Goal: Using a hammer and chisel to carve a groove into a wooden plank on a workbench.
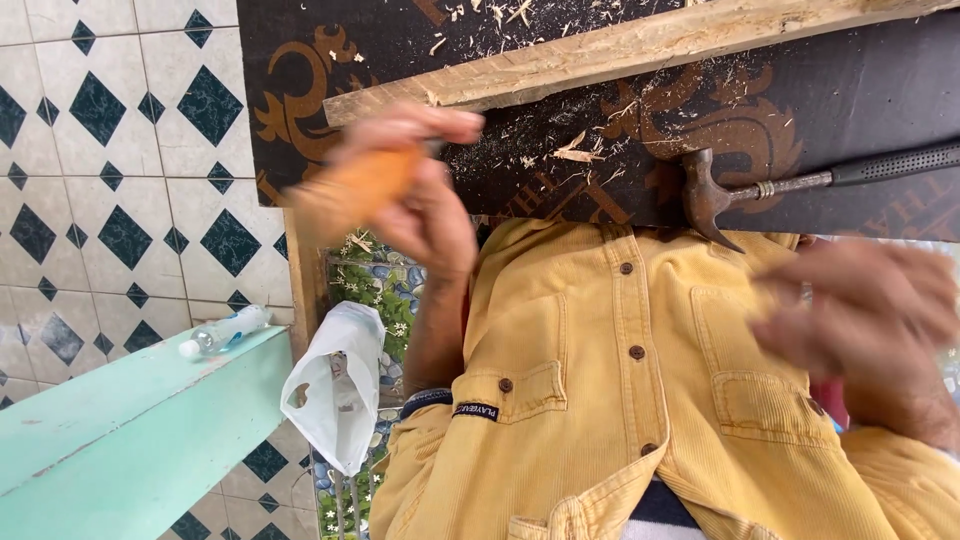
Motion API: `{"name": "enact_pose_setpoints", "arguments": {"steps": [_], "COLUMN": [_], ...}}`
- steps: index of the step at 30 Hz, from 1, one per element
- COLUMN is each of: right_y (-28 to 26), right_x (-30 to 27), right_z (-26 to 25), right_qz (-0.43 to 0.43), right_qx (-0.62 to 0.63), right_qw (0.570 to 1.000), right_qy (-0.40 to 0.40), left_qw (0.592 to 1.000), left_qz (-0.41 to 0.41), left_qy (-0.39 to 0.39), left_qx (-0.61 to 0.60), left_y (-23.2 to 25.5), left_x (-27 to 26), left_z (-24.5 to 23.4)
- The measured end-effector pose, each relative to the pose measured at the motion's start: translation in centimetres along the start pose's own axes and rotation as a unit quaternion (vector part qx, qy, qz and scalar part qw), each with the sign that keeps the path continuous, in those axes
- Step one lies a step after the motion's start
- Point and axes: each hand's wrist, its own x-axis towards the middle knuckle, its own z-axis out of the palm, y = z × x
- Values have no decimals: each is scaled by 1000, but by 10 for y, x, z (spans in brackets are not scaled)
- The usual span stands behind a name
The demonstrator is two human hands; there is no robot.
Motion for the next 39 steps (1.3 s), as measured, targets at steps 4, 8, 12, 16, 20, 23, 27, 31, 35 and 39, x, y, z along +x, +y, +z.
{"name": "enact_pose_setpoints", "arguments": {"steps": [4,8,12,16,20,23,27,31,35,39], "right_y": [61,97,103,106,92,90,87,89,88,89], "right_x": [-31,-81,-78,-72,-48,-43,-39,-41,-39,-39], "right_z": [55,77,83,98,97,96,98,100,100,100], "right_qz": [124,231,241,259,243,237,242,237,237,236], "right_qx": [-158,-216,-215,-204,-175,-178,-182,-195,-195,-195], "right_qw": [976,948,946,944,951,951,949,946,946,946], "right_qy": [80,27,29,21,76,86,90,99,106,109], "left_qw": [998,998,999,999,998,999,999,996,992,994], "left_qz": [6,-18,-16,-42,-49,-41,-20,-39,-69,-55], "left_qy": [57,53,47,32,28,25,34,26,77,74], "left_qx": [23,8,22,-4,-25,-19,-34,-73,-67,-58], "left_y": [12,7,6,5,3,-2,-9,-13,-20,-19], "left_x": [34,42,48,48,46,45,40,34,25,27], "left_z": [-14,-22,-22,-21,-24,-30,-35,-39,-44,-44]}}
